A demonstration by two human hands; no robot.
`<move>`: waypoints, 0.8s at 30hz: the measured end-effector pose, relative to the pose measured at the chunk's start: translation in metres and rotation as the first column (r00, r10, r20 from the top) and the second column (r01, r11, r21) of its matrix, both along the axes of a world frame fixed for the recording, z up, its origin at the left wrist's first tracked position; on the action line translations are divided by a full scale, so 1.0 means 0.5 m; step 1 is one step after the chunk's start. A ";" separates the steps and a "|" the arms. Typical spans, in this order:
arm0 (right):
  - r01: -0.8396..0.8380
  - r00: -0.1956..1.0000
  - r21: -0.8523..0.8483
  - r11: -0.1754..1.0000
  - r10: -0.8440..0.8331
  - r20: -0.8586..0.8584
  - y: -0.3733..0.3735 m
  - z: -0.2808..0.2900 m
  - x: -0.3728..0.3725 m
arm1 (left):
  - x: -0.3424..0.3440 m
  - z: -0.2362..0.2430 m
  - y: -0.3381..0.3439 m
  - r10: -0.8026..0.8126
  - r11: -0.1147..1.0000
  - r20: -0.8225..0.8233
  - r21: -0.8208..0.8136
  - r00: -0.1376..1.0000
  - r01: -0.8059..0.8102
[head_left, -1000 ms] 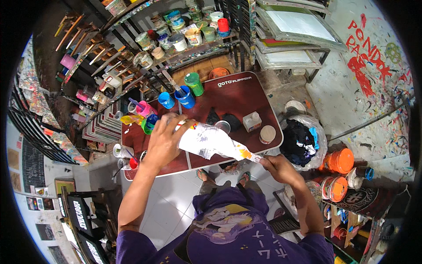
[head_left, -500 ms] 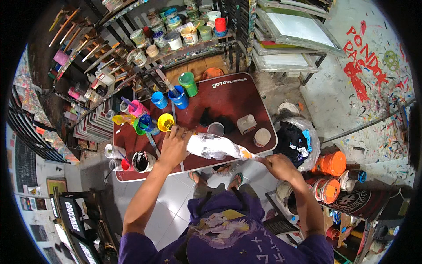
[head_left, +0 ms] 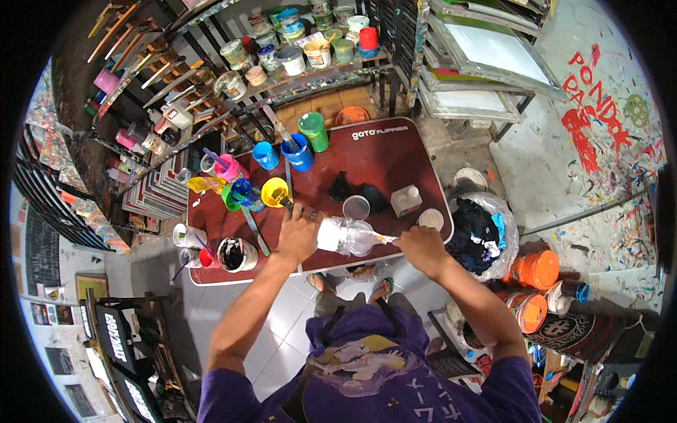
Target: The person stands at a workbench in a cluttered room and prepares a mixture. They pour a white powder from a plastic bag into a clear plastic cup, then add a liquid from a white bottle. Using a small orange spatula, they stir the contents of the cup to combine the ingredients.
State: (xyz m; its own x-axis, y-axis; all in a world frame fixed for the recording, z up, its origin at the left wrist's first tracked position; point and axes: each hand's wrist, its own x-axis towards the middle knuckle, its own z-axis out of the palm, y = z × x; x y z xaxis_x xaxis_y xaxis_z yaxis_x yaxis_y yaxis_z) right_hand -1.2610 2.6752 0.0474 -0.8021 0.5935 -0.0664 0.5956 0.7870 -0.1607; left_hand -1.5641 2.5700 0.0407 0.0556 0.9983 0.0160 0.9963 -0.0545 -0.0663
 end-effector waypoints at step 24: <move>-0.097 0.994 0.211 0.973 0.107 -0.037 -0.040 -0.181 0.090 | 0.034 -0.111 0.035 0.087 0.994 -0.180 -0.055 0.980 -0.099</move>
